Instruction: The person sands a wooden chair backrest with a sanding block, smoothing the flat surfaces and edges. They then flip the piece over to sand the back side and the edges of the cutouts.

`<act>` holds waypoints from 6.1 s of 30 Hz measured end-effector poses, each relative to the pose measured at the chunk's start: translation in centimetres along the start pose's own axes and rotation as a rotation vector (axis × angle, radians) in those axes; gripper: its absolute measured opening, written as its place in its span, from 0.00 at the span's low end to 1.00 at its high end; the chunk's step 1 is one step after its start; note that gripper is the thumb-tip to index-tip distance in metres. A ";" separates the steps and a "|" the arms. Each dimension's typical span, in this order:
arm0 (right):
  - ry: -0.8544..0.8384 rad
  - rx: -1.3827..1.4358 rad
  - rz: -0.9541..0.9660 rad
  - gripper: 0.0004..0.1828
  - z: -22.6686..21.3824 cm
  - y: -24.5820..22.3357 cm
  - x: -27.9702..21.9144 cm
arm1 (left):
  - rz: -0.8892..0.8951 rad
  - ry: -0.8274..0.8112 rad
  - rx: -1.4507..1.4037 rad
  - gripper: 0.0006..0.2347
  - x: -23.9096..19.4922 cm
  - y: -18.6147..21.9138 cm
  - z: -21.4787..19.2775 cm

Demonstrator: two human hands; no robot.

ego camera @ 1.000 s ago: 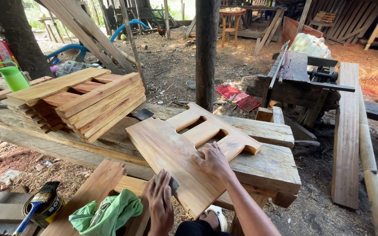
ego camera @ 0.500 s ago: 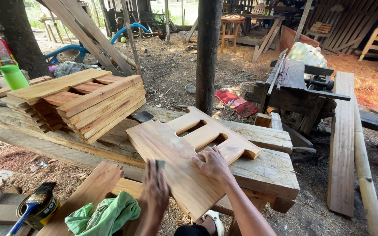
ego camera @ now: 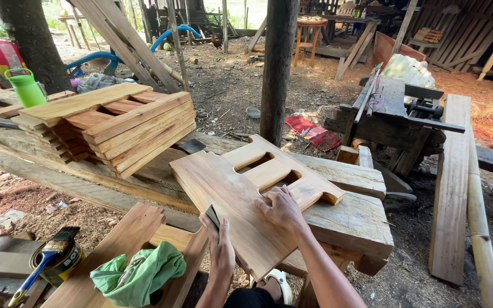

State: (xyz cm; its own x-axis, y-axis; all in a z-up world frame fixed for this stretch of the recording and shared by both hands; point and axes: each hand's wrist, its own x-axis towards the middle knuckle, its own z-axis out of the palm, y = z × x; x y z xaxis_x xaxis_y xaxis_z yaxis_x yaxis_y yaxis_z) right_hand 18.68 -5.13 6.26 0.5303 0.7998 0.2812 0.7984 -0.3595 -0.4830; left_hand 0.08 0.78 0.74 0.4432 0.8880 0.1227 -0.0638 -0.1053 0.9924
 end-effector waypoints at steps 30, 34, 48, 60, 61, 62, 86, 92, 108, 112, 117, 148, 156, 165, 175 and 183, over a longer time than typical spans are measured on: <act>-0.022 0.007 0.035 0.27 0.2 -0.1 -0.1 | -0.218 -0.030 -0.313 0.36 -7.7 1.4 1.0; -0.004 0.018 0.035 0.27 0.1 -0.3 0.0 | -0.220 -0.022 -0.315 0.35 -7.8 4.9 0.4; 0.003 0.025 0.011 0.25 0.1 -0.3 -0.2 | -0.310 0.083 -0.425 0.36 -3.9 0.5 0.4; -0.018 0.033 0.049 0.25 0.1 -0.1 0.0 | -0.361 0.105 -0.437 0.36 -5.4 -2.2 1.1; -0.004 0.037 0.036 0.25 0.1 -0.1 0.0 | -0.367 0.118 -0.541 0.35 -4.4 -1.6 0.7; -0.003 0.037 0.036 0.25 0.2 -0.2 -0.1 | -0.366 0.118 -0.541 0.35 -4.4 -0.6 0.5; -0.021 0.030 0.043 0.26 -0.1 -0.1 -0.2 | -0.259 0.100 -0.339 0.35 -8.0 4.3 1.1; -0.004 0.039 0.055 0.25 -0.7 -1.1 -0.7 | 0.024 0.137 -0.210 0.34 0.6 0.9 -0.7; -0.013 0.029 0.030 0.25 -0.5 -0.7 -0.4 | -0.091 0.114 -0.161 0.34 5.0 -1.4 -0.4; -0.005 0.037 0.038 0.24 -0.7 -1.0 -0.5 | -0.041 0.128 -0.091 0.35 4.4 -1.5 -0.1; -0.013 0.038 0.033 0.25 0.0 -0.1 0.0 | 0.051 0.036 0.026 0.33 -5.8 1.8 1.6; -0.016 -0.005 0.023 0.26 0.0 -0.4 -0.3 | 0.386 -0.436 1.146 0.26 7.9 3.6 -6.6; -0.037 -0.006 0.056 0.25 -0.8 -1.3 -0.4 | 0.262 -0.127 1.177 0.27 23.5 -3.7 -8.3; -0.047 -0.004 0.059 0.26 -0.5 -1.0 -0.2 | 0.491 -0.325 1.185 0.30 8.0 -1.2 -5.7; -0.050 0.000 0.089 0.26 -0.8 -1.4 -0.5 | 0.191 -0.176 1.242 0.33 27.4 -2.7 -8.4; -0.049 0.022 0.114 0.28 -1.1 -1.8 -0.7 | 0.368 -0.281 1.247 0.30 8.9 -0.6 -5.6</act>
State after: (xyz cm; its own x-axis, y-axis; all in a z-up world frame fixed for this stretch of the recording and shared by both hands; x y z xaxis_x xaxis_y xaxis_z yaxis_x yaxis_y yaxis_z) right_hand 17.22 -5.55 7.87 0.6025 0.7770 0.1826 0.7269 -0.4397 -0.5276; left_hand -0.91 11.28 1.19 0.7549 0.6133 0.2323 0.5711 -0.7889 0.2269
